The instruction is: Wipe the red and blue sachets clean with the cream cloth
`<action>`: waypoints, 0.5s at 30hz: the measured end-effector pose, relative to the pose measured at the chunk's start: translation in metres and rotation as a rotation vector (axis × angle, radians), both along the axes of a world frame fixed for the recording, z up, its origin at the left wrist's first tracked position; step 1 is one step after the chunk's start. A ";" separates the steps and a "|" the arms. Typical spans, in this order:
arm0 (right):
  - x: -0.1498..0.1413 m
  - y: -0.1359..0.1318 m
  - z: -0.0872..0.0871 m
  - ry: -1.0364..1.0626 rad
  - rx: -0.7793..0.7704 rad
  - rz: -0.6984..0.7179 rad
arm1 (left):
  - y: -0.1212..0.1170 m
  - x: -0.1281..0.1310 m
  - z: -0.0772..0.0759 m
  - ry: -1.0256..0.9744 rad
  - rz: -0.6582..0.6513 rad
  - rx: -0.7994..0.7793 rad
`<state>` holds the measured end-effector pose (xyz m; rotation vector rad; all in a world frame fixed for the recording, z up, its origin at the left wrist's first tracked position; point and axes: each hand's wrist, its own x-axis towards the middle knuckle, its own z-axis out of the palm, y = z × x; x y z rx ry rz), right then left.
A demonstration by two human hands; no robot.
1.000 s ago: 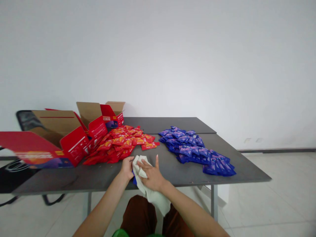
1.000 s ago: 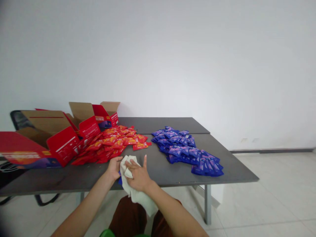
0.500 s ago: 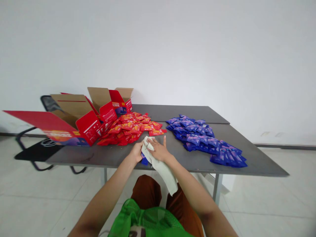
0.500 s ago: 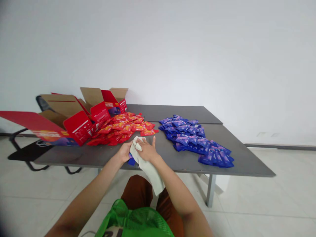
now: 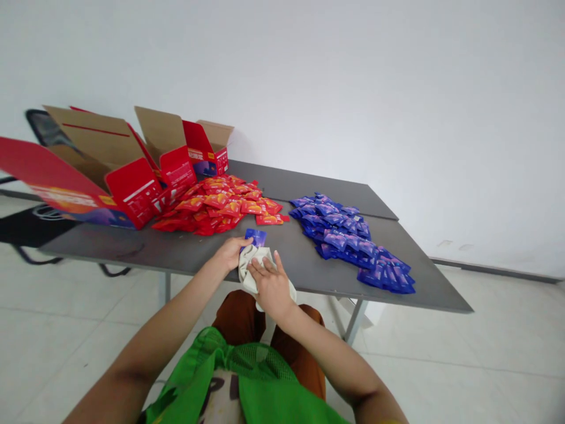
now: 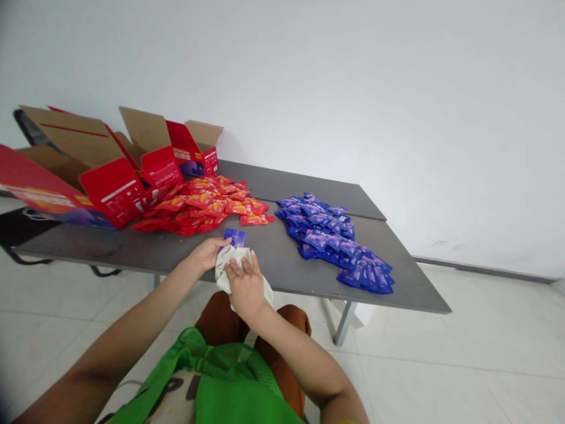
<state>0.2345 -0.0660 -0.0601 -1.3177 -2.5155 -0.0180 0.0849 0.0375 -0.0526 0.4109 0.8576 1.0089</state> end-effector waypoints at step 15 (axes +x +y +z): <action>0.123 0.048 -0.003 1.561 -0.191 -0.429 | -0.033 -0.004 0.011 1.180 -0.053 1.711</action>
